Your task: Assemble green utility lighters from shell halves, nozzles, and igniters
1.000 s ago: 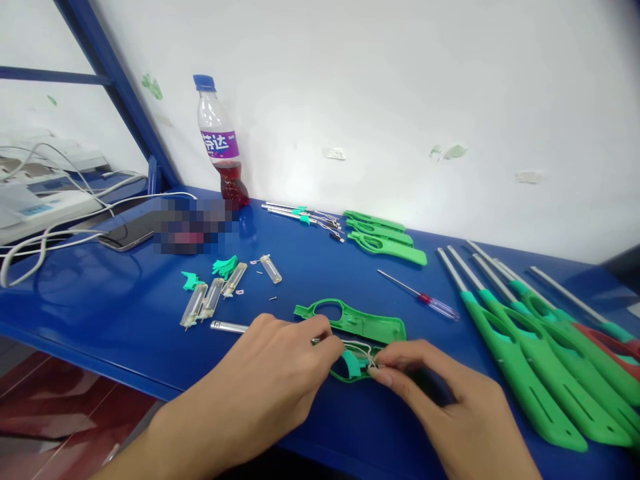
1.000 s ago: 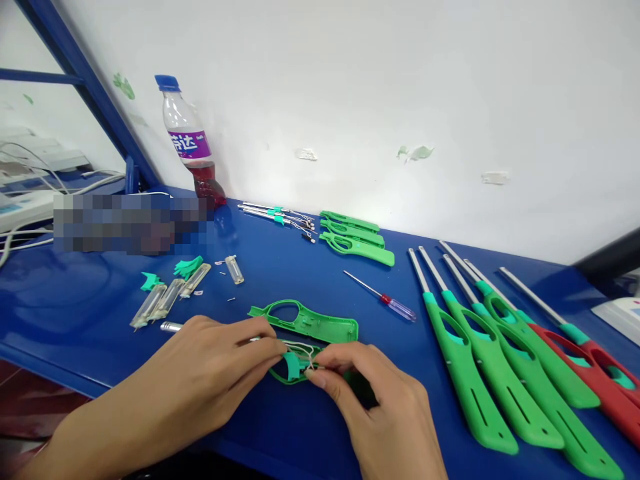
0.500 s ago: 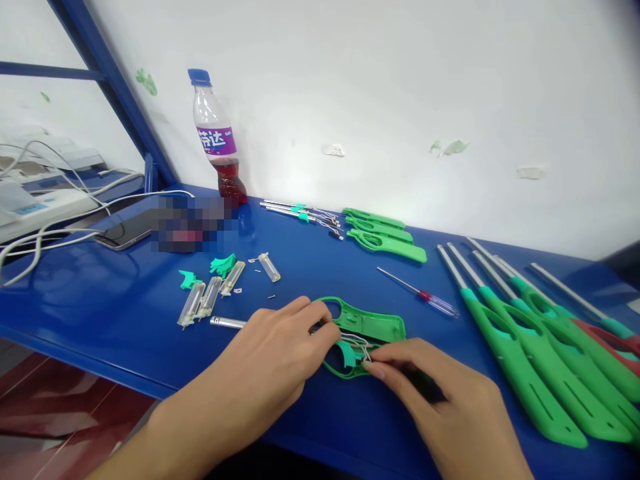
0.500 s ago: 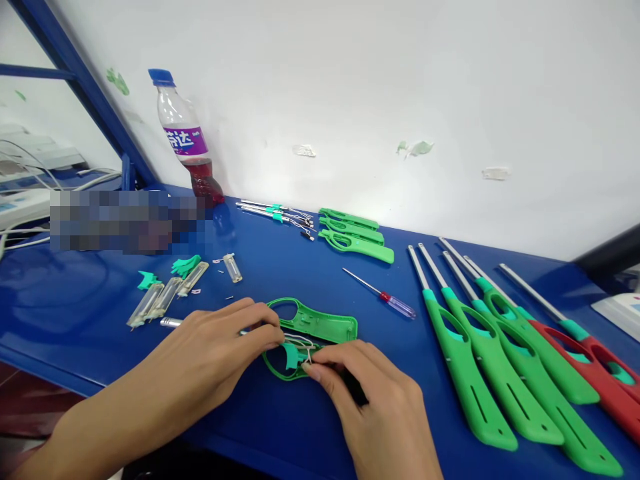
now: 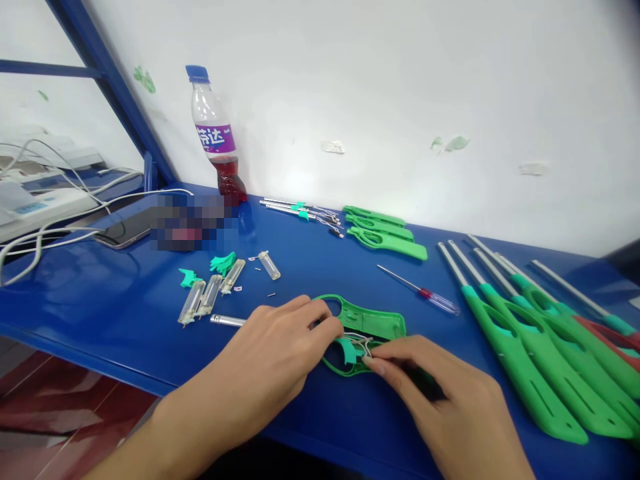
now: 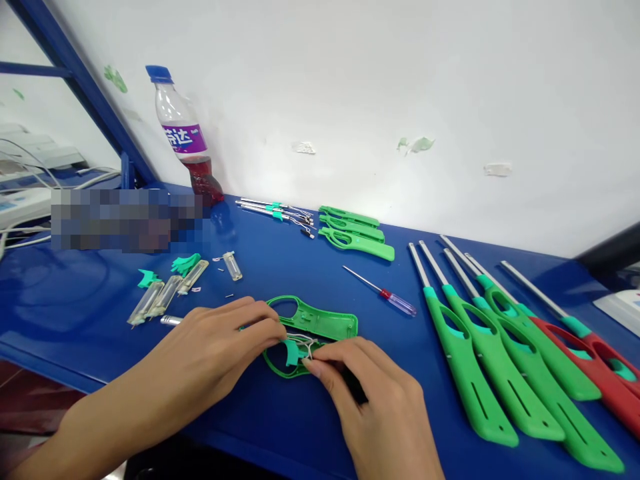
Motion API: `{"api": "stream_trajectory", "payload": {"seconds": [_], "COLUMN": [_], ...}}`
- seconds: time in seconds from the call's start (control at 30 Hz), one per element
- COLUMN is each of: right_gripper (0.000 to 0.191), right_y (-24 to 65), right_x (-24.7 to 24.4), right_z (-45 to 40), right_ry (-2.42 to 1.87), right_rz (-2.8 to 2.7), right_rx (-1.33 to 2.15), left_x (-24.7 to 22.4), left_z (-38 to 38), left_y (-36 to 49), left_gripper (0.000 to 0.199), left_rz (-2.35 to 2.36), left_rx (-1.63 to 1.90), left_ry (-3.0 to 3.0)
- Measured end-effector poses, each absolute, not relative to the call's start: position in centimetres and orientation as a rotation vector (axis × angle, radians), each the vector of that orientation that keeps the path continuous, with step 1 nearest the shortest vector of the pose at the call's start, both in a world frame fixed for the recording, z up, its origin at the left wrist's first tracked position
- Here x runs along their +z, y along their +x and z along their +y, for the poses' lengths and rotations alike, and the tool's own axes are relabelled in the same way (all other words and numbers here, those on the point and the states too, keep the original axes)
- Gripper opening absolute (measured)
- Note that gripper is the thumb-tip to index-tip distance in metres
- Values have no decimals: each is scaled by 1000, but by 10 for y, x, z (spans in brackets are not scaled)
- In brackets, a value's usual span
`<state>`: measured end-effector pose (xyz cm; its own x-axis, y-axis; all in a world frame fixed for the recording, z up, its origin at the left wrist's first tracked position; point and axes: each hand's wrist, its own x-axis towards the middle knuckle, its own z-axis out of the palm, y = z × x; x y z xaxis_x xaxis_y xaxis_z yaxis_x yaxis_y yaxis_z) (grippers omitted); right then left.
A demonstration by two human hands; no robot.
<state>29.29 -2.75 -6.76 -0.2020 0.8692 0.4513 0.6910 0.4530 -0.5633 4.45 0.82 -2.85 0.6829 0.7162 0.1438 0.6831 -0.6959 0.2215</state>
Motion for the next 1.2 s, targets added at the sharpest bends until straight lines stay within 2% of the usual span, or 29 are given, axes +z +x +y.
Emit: {"api": "stream_trajectory", "payload": {"seconds": [0.43, 0.6, 0.73, 0.9, 1.0, 1.2], "right_gripper": [11, 10, 9, 15, 13, 14], "right_y": [292, 293, 294, 292, 292, 291], "right_x": [-66, -68, -68, -67, -67, -71], "right_z": [-28, -28, -29, -31, -30, -32], "right_ry": [-1330, -1327, -1331, -1360, -1324, -1275], "right_rz": [-1965, -1981, -1997, -1983, -2017, -2164], "right_rx": [306, 312, 321, 346, 333, 139], "left_x": [-27, -23, -24, -25, -25, -25], "left_z": [9, 3, 1, 1, 0, 0], "left_y": [46, 51, 54, 54, 55, 57], "left_gripper": [38, 16, 22, 19, 18, 16], "left_rz": [1130, 1144, 1142, 1141, 1140, 1145], "left_rx": [336, 388, 428, 388, 393, 378], "left_ry": [2767, 2770, 2786, 2777, 2781, 2775]}}
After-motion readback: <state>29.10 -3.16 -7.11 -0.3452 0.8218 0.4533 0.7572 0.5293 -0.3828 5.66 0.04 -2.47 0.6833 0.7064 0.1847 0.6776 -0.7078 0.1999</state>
